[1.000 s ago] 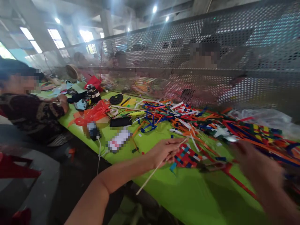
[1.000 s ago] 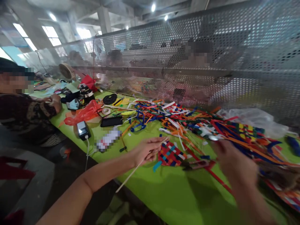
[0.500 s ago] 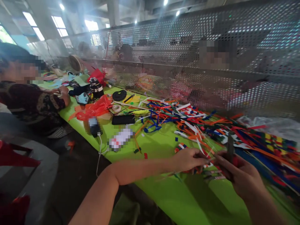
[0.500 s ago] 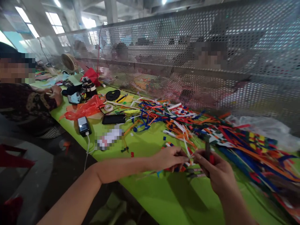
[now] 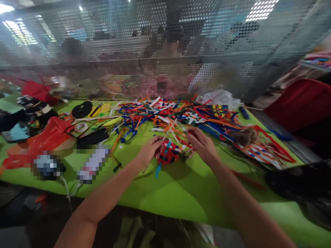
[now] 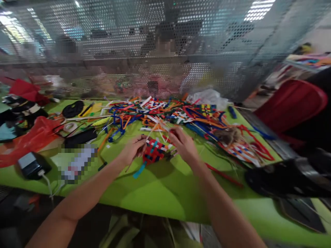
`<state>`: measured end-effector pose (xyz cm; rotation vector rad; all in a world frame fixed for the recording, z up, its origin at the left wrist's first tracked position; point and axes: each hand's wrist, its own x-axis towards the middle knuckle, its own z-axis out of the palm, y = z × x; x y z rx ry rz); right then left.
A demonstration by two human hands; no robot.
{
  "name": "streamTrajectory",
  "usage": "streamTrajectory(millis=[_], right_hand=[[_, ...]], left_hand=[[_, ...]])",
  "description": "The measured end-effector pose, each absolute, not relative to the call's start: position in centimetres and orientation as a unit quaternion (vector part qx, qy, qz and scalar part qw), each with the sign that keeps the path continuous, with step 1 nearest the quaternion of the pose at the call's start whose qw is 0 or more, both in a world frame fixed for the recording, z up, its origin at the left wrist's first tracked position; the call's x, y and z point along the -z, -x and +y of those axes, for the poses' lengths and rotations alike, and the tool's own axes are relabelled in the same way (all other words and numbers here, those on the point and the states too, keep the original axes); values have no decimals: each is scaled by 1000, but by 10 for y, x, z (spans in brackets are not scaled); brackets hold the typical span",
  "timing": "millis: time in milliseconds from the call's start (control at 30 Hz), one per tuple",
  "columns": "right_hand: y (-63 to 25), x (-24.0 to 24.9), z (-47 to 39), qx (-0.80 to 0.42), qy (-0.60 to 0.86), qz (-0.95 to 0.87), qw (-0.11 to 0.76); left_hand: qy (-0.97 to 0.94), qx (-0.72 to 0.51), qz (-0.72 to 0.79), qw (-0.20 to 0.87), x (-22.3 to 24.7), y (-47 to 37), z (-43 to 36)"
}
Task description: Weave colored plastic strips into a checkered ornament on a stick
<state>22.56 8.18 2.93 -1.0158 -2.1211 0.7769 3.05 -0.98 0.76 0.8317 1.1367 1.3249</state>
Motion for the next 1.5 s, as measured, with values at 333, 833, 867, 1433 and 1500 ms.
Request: streamTrajectory(millis=[333, 833, 867, 1433, 1500], right_hand=[[-205, -20, 59, -101, 329, -928, 141], [-227, -20, 88, -43, 463, -850, 248], [-227, -20, 88, -54, 458, -851, 252], [-218, -17, 76, -268, 373, -846, 272], [-219, -17, 77, -323, 378, -824, 272]], left_hand=[[-324, -588, 466, 576, -12, -31, -12], [-330, -567, 435, 617, -16, -34, -24], [-327, -569, 440, 613, -16, -33, -23], [-343, -560, 457, 601, -14, -33, -20], [-337, -566, 457, 598, -13, -33, -20]])
